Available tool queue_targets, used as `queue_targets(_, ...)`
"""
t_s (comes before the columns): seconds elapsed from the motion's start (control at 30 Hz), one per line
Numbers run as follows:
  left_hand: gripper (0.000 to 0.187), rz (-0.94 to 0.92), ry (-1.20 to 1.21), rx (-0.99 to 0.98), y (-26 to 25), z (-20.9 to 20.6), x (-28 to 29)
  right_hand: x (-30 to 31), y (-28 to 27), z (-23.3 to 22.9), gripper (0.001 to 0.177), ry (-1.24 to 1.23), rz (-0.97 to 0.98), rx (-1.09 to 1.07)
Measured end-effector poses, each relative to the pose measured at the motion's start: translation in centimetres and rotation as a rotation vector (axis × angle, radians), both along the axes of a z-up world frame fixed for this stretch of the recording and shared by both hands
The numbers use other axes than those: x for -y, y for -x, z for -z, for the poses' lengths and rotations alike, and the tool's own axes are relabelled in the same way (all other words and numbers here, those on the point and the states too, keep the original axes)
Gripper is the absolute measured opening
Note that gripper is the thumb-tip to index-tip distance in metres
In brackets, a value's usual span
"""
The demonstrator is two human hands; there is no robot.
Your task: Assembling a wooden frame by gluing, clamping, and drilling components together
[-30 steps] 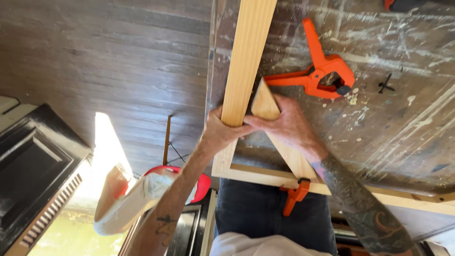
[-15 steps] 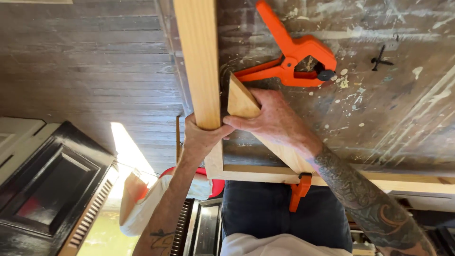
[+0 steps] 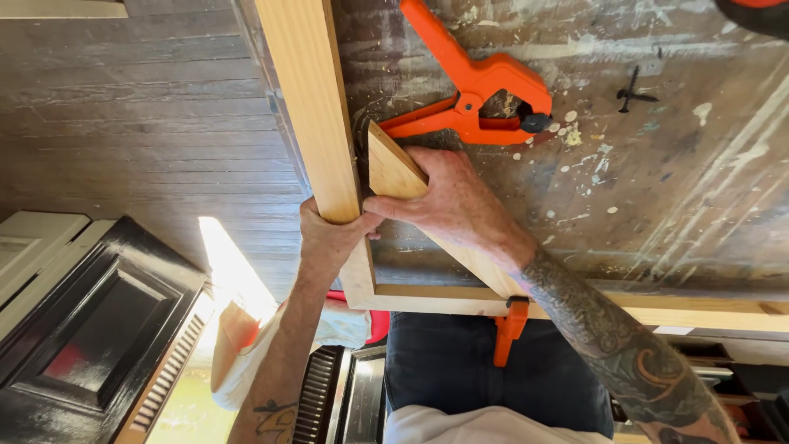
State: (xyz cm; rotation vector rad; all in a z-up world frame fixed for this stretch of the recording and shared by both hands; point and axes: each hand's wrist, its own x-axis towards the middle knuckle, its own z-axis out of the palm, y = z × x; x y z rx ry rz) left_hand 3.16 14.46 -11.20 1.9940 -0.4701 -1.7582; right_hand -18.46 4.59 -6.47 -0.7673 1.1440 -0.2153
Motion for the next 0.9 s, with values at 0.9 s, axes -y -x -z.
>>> queue_targets(0.9,0.081,-0.19,-0.091,0.042,14.6,-7.1,-7.7,-31.3,5.9,-6.6,0.065,-0.513,0.278,-0.397)
